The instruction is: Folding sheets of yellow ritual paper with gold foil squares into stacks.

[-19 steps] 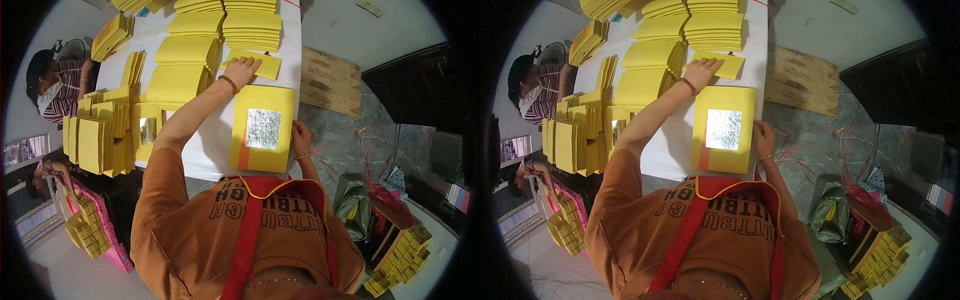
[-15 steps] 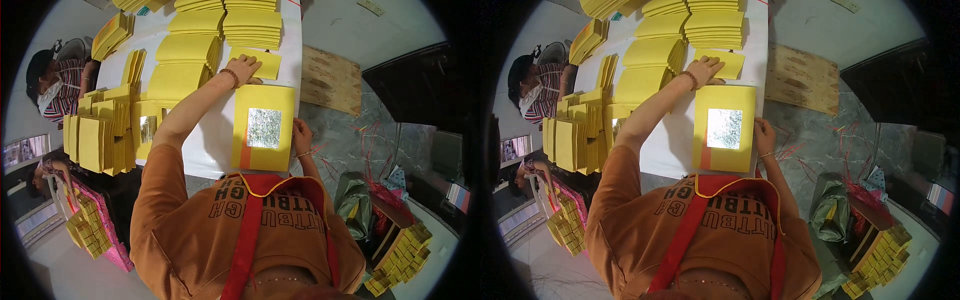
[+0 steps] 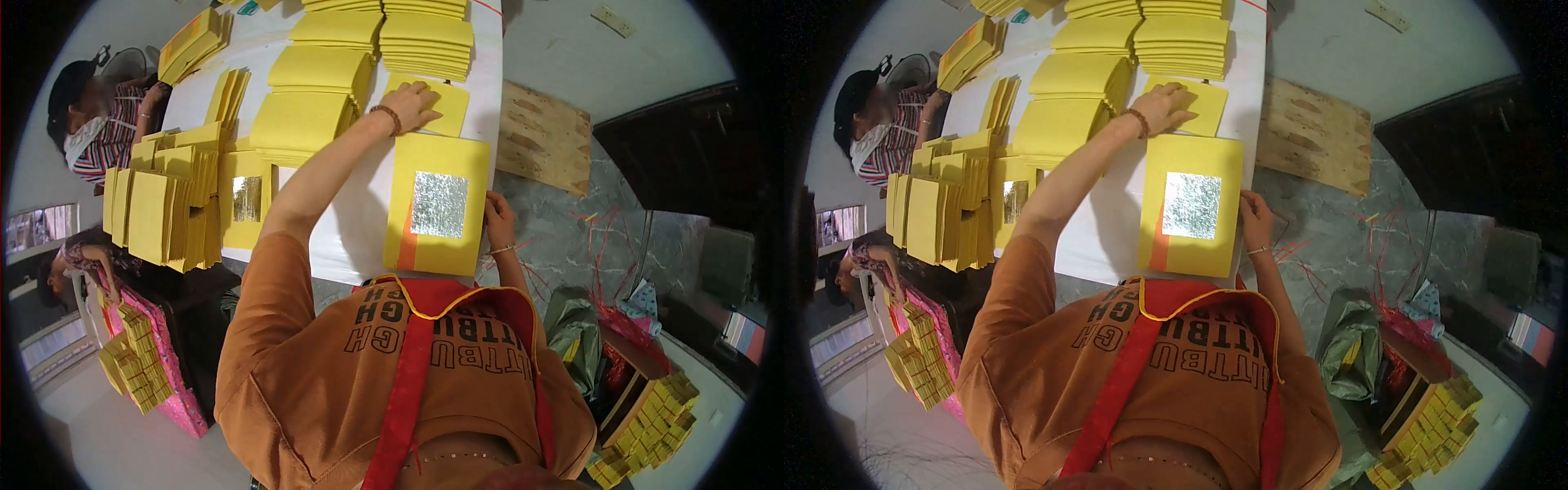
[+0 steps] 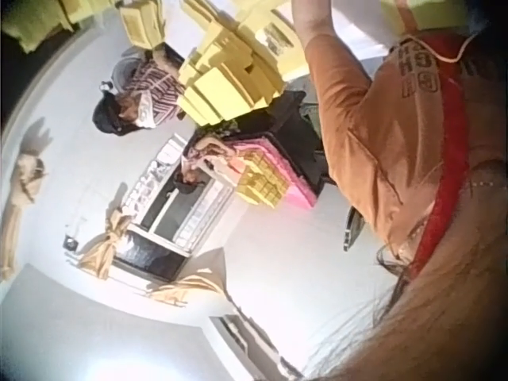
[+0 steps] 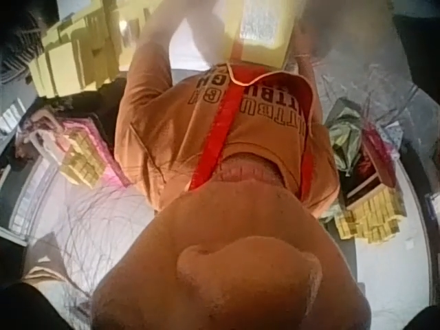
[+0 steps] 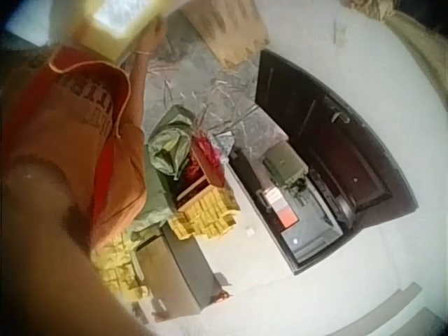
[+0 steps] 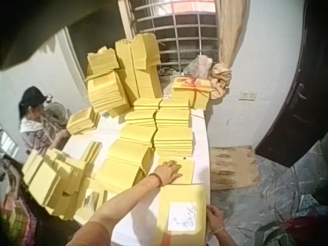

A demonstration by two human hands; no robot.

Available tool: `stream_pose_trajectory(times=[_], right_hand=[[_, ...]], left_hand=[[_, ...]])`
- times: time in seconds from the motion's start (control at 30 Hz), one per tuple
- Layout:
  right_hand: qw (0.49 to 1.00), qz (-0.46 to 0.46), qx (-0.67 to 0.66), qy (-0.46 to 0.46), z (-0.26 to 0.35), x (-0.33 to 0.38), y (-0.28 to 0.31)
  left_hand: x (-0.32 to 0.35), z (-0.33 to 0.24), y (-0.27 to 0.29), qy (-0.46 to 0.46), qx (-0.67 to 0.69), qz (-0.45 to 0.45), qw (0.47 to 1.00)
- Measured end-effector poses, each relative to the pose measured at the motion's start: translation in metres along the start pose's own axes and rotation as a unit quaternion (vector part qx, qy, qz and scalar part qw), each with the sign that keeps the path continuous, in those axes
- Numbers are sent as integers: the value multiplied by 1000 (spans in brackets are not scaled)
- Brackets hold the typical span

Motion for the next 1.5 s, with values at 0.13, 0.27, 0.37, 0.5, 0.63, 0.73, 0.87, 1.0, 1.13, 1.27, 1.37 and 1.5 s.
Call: stream_pose_trajectory(times=[0.13,0.27,0.37,0.5,0.63,0.73,0.87,1.0,1.13,1.27,1.37,1.5], right_hand=[[997,-39,53,-45,-21,-2,21],[997,1,-41,-61,10,16,-3],[995,13,-93,-17,31,30,-18],[977,117,-178,34,64,44,-63],[973,154,-169,36,48,46,-75],[985,144,-54,76,53,44,-66],[985,131,-92,60,58,45,-65],[991,80,-93,53,46,45,-38],[938,28,225,264,98,58,-26],[882,91,336,316,97,75,-44],[874,98,365,305,85,76,-51],[880,100,345,311,84,77,-52]], left_hand=[[45,-33,46,-35,129,-220,966],[127,-17,14,90,277,-303,907],[161,-20,-59,189,558,-189,786],[187,-46,-81,168,579,-173,779],[196,-52,-87,179,612,-189,746],[191,-58,-82,180,583,-174,773],[190,-52,-87,194,558,-174,788],[195,-30,-97,220,611,-241,721],[225,-44,-27,188,435,-309,825],[233,-110,1,-38,214,-235,947],[236,-146,-11,-164,114,-159,967],[234,-148,-24,-171,61,-131,975]])
Point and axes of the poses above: each hand's wrist, its own x-axis away from the middle knuckle, its own y-axis out of the back of the hand, z = x × y, the point moved 9 cm from there along -x, towards the middle knuckle
